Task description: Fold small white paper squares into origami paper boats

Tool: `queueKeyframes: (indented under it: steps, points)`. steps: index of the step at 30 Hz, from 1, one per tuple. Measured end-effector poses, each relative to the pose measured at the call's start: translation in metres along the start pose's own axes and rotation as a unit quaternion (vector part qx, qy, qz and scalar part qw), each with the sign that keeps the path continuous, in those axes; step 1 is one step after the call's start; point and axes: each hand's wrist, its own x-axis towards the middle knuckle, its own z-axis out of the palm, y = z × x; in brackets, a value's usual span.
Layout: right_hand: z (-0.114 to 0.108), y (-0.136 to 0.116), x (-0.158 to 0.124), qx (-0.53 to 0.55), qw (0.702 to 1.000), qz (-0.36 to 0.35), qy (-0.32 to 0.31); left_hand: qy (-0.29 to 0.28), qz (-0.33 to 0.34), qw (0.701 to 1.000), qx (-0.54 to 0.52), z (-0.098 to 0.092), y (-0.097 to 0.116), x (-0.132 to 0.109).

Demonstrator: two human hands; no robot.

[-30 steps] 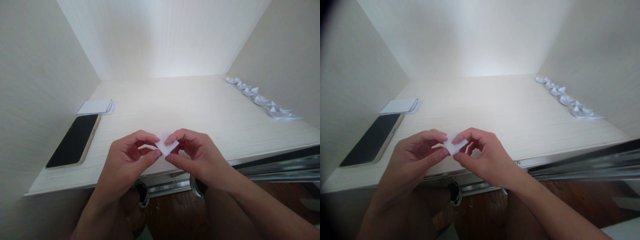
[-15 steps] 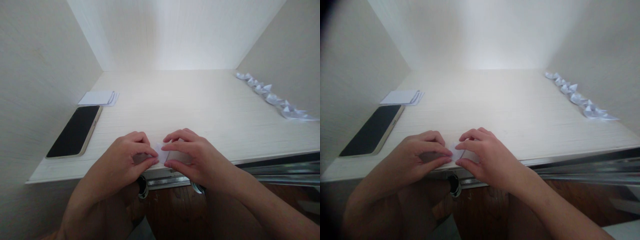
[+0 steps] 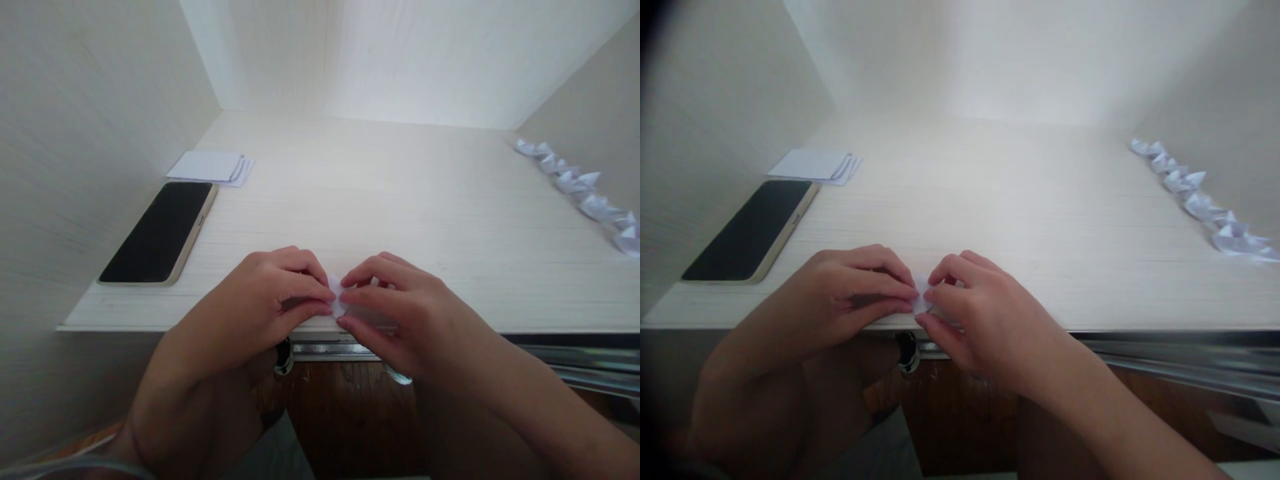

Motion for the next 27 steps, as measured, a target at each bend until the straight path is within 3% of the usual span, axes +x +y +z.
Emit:
queueKeyframes:
  steps: [6, 27]
  points:
    - [0.002, 0.003, -0.001, -0.001, 1.000, 0.004, -0.004, -0.012, 0.009, 1.000, 0.024, -0.001, 0.000, 0.000]
    - [0.012, 0.009, -0.004, 0.016, 0.997, 0.003, 0.077, 0.015, 0.003, 0.998, 0.065, 0.008, 0.009, 0.001]
